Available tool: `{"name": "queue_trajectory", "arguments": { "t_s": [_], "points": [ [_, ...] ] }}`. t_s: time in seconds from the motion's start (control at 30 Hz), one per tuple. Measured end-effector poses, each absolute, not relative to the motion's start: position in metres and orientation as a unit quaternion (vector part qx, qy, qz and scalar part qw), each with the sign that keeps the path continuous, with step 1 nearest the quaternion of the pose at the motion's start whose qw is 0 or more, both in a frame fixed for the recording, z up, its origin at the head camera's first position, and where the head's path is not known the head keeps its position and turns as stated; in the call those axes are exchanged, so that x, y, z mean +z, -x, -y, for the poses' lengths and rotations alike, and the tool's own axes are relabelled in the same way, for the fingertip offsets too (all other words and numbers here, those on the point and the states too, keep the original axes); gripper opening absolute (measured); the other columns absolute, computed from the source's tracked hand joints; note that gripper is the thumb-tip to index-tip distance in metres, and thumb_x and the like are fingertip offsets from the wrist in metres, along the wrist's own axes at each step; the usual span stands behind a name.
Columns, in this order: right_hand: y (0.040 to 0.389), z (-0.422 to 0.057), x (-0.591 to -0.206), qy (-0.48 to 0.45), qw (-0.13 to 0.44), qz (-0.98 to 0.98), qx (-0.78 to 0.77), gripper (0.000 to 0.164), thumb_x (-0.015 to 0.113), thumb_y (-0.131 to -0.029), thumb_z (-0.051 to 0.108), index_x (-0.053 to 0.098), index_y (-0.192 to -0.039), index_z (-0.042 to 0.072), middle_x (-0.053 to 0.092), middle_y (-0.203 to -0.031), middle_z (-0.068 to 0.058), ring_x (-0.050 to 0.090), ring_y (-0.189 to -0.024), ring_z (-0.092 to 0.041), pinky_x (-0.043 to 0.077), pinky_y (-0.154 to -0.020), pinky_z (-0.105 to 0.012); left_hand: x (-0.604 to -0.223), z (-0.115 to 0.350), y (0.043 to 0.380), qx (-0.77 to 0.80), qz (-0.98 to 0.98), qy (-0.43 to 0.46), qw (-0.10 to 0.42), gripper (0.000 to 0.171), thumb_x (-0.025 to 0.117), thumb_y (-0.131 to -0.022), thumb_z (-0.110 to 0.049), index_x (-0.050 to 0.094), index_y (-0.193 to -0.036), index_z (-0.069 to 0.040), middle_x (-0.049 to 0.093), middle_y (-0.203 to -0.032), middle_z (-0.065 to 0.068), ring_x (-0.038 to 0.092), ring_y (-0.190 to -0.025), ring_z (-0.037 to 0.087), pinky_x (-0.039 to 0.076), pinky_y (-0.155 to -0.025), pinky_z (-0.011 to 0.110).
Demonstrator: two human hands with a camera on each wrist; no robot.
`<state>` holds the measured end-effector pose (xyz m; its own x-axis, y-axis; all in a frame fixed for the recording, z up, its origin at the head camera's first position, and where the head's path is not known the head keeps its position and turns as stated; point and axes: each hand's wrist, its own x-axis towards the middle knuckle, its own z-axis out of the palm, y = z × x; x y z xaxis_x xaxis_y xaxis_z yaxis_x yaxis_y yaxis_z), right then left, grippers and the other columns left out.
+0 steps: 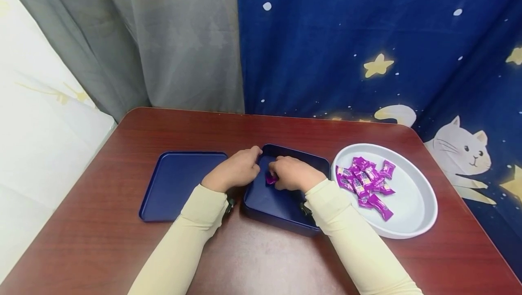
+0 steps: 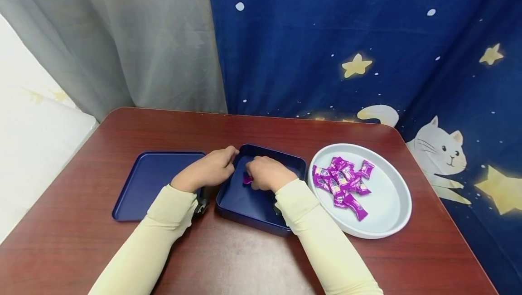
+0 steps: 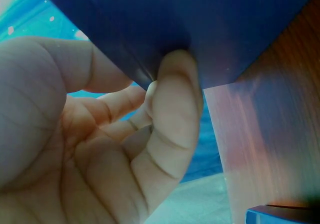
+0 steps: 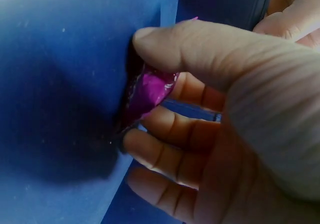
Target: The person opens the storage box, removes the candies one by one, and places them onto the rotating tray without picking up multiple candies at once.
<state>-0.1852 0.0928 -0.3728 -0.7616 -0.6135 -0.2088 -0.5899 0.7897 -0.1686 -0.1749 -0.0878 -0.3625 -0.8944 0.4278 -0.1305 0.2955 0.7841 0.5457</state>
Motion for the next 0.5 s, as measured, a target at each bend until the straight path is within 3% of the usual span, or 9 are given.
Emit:
{"name": "queue_trajectory", "arguments": {
  "t_s": [0.17, 0.5],
  "points": [
    [0.1843, -0.0926, -0.3737, 0.317, 0.129, -0.938, -0.05, 0.024, 0.079, -0.078, 0.011, 0.056, -0.073, 0.013, 0.051, -0.074, -0.001, 0.048, -0.071, -0.018, 0.041, -0.063, -0.031, -0.3636, 0.087, 0.1747, 0.266, -0.938, -0.189, 0.122, 0.041, 0.048, -0.099, -0.008, 0.045, -0.139, 0.002, 0.054, -0.139, 0.016, 0.056, -0.112, 0.023, 0.045, -0.098, 0.041],
    [0.1862, -0.0944, -0.3734, 0.349, 0.127, -0.926, -0.069, 0.021, 0.073, -0.079, 0.001, 0.056, -0.076, 0.013, 0.05, -0.07, 0.001, 0.048, -0.067, -0.017, 0.039, -0.06, -0.029, -0.3649, 0.0861, 0.1753, 0.263, -0.937, -0.194, 0.119, 0.042, 0.048, -0.099, -0.007, 0.045, -0.139, 0.002, 0.054, -0.138, 0.017, 0.056, -0.108, 0.023, 0.045, -0.094, 0.039]
  ]
}}
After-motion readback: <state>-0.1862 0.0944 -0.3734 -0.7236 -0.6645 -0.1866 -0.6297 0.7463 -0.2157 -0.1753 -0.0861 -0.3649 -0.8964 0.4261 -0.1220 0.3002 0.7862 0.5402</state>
